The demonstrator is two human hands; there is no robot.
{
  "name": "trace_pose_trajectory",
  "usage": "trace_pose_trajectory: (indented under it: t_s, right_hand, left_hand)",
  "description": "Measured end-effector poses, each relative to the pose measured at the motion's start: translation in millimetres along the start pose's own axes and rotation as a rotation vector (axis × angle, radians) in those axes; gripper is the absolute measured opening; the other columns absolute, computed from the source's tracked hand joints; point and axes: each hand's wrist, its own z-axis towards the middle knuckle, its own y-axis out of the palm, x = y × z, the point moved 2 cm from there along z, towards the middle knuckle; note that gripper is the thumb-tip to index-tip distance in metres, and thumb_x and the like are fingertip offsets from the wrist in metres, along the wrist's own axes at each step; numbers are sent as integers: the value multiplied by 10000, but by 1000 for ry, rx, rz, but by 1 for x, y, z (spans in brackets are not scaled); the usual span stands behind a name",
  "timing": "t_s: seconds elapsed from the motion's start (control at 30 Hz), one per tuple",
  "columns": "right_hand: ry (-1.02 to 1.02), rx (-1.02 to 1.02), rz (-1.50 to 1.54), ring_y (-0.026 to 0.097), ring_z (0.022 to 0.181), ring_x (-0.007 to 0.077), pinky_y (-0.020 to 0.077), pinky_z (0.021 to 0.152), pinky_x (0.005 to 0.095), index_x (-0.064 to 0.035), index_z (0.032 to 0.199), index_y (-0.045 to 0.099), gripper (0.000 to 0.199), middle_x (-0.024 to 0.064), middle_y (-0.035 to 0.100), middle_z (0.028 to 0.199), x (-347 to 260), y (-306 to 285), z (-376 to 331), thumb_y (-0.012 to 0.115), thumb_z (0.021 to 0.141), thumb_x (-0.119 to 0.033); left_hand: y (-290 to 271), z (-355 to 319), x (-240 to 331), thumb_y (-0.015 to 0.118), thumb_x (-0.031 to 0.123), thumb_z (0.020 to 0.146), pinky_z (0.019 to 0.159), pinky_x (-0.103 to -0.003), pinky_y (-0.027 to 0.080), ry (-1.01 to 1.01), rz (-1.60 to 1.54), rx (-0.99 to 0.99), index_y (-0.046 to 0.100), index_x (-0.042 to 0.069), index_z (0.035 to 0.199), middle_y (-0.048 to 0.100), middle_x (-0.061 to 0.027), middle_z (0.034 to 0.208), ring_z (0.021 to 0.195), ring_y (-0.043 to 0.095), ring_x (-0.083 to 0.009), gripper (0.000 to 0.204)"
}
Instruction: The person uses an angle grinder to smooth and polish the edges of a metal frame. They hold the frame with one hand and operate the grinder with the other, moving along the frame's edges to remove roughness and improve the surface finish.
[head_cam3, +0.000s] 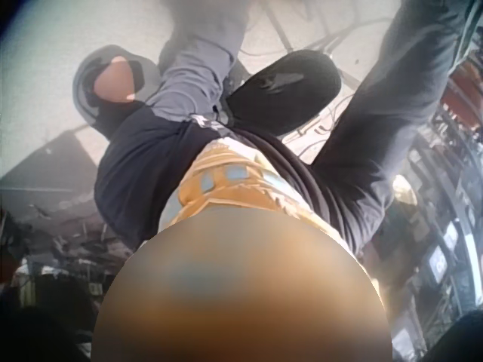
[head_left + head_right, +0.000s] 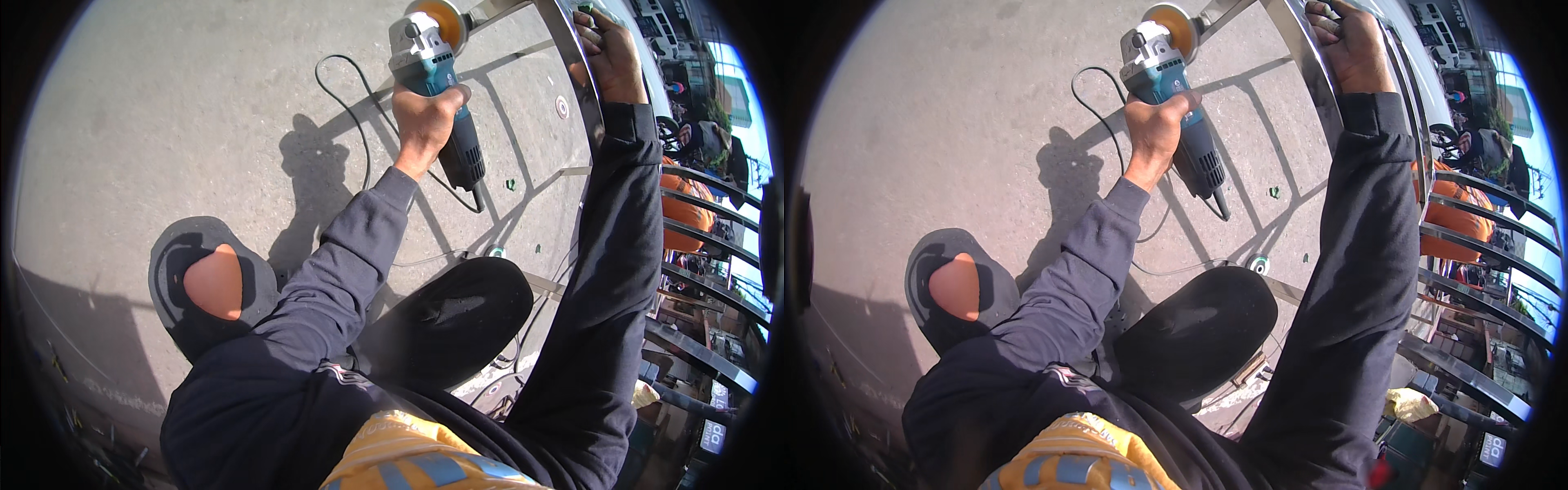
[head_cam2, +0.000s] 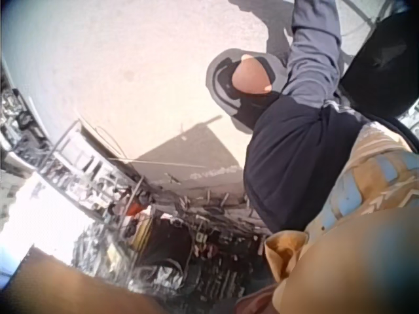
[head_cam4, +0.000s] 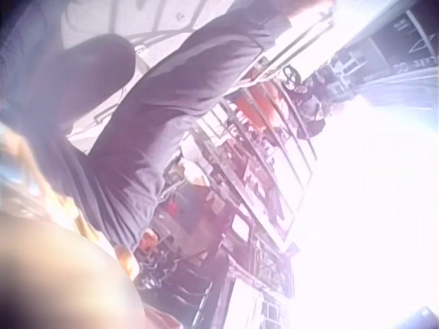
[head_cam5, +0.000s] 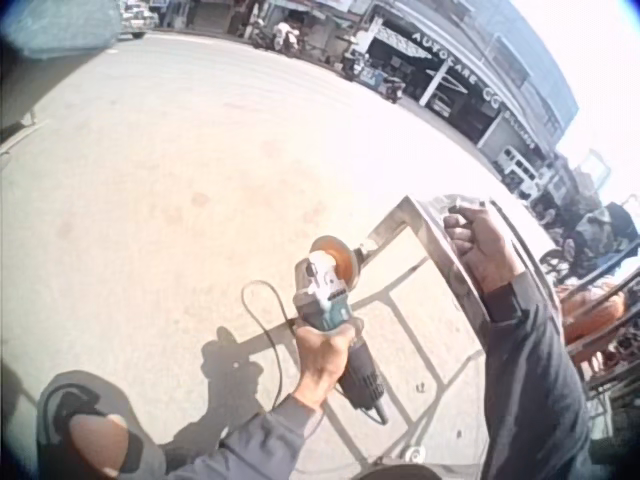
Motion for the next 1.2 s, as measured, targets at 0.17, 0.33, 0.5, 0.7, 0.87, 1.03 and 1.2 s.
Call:
trace_pose_trajectory:
  t_s: [0.17,0.33,0.5,0.7,0.87,1.03,1.2]
  right_hand:
    - [-22,129,-116,213,430,41,229,381,186,-74,811,483,337,-71,300,555,-4,9,-5,393,1095,-233]
    - [-26,-70,-51,297,485,55,280,409,193,-33,910,452,235,5,449,717,4,34,-17,372,1083,-171]
    - [-146,157,-199,293,475,51,277,413,199,-29,914,459,216,-2,450,738,-1,29,-24,398,1079,-155]
    - [-71,195,-184,298,450,52,271,386,192,-48,878,479,246,-5,454,694,0,33,-31,411,1079,-173]
    - [-62,253,-147,276,432,35,236,385,190,-98,842,506,300,-62,390,602,1,44,-34,416,1093,-234]
    - [-128,300,-296,294,442,27,261,382,183,-70,944,557,255,-61,445,679,-3,41,-32,409,1096,-213]
    - [-156,331,-331,333,445,18,272,372,175,-40,1058,601,227,-54,517,714,-4,38,-29,433,1086,-189]
  left_hand:
    - [-22,-13,-46,748,45,713,737,-317,518,-151,-133,225,608,11,1010,626,-34,886,737,618,-161,330]
    - [-40,-16,-67,760,55,709,726,-313,520,-307,-131,335,610,5,999,634,-52,892,759,636,-170,330]
    - [-19,-17,-45,764,72,715,731,-326,535,-193,-148,240,608,42,1008,622,-44,911,767,634,-163,333]
    - [19,-11,3,732,163,672,728,-327,551,-26,-24,67,513,-43,1094,609,-67,867,722,615,-172,518]
    - [3,-12,-11,725,135,674,715,-330,547,-110,-62,141,560,-20,1040,627,-64,847,721,620,-168,431]
    - [-37,-2,-56,754,81,728,633,-336,541,-280,-157,330,638,30,871,635,-43,785,652,624,-148,192]
    - [-53,4,-83,771,77,718,675,-324,524,-307,-133,446,617,10,937,640,-61,856,708,638,-171,276]
